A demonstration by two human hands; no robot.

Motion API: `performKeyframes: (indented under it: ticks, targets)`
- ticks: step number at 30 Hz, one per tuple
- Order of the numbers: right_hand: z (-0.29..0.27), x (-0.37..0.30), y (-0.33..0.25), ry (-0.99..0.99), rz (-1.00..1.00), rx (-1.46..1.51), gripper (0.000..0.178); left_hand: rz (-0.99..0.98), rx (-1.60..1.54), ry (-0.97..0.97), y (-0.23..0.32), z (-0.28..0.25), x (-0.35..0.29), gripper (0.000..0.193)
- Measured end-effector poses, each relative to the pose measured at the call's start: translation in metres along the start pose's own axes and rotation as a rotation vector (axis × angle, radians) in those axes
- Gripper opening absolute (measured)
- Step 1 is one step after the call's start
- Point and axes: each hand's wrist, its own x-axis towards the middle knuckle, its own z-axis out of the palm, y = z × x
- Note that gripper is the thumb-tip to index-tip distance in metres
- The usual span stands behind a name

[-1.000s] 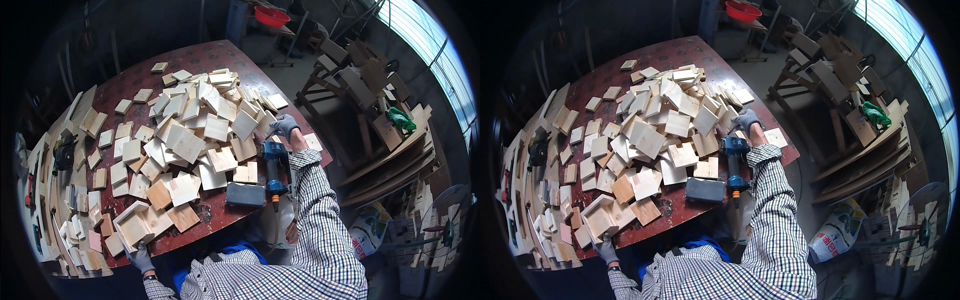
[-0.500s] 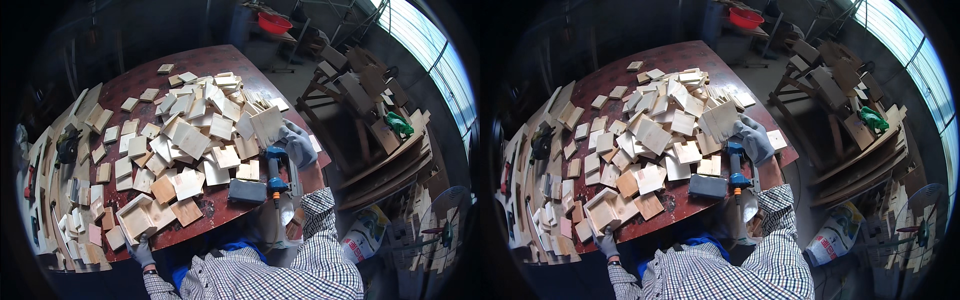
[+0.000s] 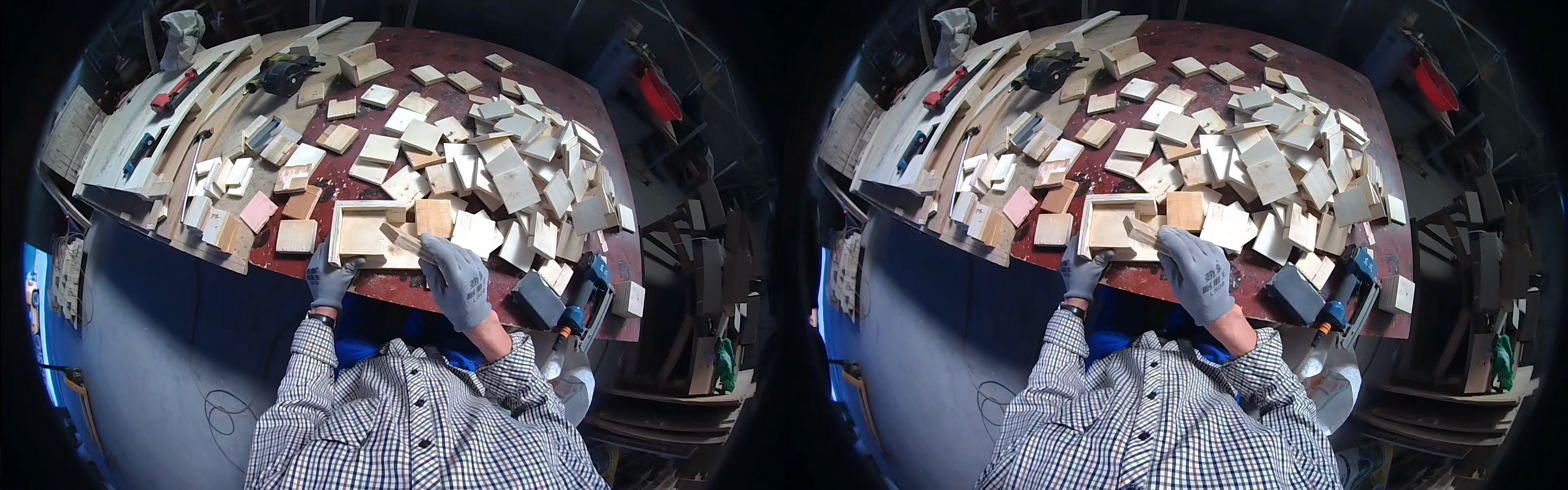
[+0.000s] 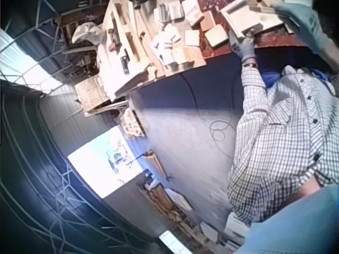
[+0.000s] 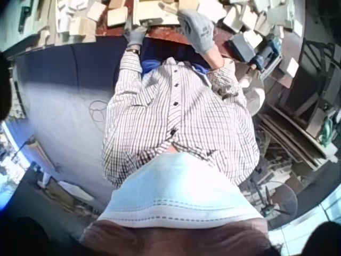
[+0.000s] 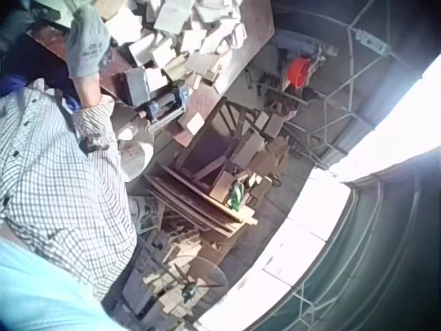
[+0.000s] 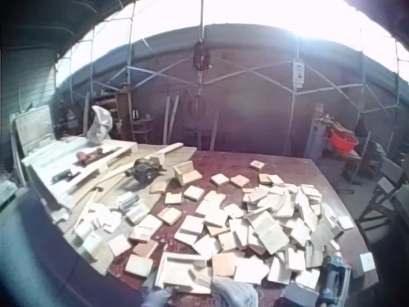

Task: The person sands small wooden blocks on a workbench using a handheld electric sander and a sanding block. They pick up blocks from a pile, sand their surfaces, and place them into a wooden box.

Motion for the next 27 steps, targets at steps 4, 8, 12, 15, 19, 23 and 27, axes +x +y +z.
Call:
performKeyframes:
  ticks: [4, 8, 12, 15, 19, 23, 27]
  targets:
    - [0.053, 0.020, -0.010, -0.103, -0.330, -0.155, 0.048, -0.002, 0.187, -0.038, -0.011, 0.007, -0.002, 0.074]
    - [0.101, 0.012, -0.005, -0.197, -0.211, -0.158, 0.058, -0.074, 0.041, -0.060, 0.000, 0.004, 0.002, 0.075]
    - [0.116, 0.017, 0.004, -0.159, -0.181, -0.113, 0.054, -0.021, 0.033, -0.033, -0.013, 0.006, 0.001, 0.077]
    - [0.122, 0.010, 0.005, -0.168, -0.139, -0.055, 0.055, 0.007, 0.029, -0.028, -0.010, 0.005, -0.001, 0.074]
    - [0.121, 0.008, 0.009, -0.132, -0.075, 0.115, 0.080, 0.017, 0.059, -0.017, -0.002, 0.002, 0.002, 0.055]
    - [0.083, 0.007, 0.008, 0.090, 0.040, 0.108, 0.098, 0.024, 0.056, -0.025, 0.008, -0.005, 0.004, 0.061]
    - [0.023, -0.027, 0.028, 0.228, 0.214, -0.001, 0.086, 0.005, 0.056, -0.048, -0.010, 0.000, -0.004, 0.081]
